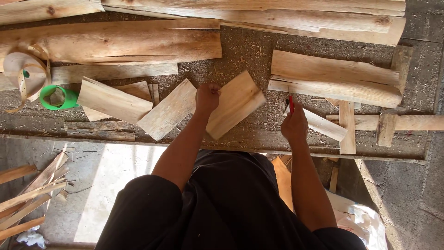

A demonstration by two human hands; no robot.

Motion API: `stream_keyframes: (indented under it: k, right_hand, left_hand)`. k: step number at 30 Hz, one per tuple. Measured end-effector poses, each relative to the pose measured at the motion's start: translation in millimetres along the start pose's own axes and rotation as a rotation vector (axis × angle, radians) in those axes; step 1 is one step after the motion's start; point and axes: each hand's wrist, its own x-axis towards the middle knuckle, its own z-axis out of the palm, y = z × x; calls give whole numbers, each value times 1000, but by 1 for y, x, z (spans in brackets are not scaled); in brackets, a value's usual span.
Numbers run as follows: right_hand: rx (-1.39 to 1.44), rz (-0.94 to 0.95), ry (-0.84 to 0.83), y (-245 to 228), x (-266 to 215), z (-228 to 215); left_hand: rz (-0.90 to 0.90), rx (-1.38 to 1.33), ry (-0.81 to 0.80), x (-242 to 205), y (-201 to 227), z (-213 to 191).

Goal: Cut and trim pieces of bark using a utility knife.

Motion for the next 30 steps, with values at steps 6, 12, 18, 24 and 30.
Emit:
stream_keyframes:
  k: [6,12,18,24,30]
  right_hand:
    - [-27,27,9,-29,-26,0]
    - [-152,155,-8,-31,-28,12]
    - [-326,124,53,-23,-31,18]
    - [-384,-153,125,-42,-44,40]
    - [-275,-496,-167,-123,-53,37]
  left_hand:
    - [-276,-330,35,10,-26,36]
    - [-102,-227,167,-28,-3,17]
    - [168,401,322,-33,-55,-54]
    - [272,727,294,-80,-59,-134]
    - [213,671,240,-85,-52,-147]
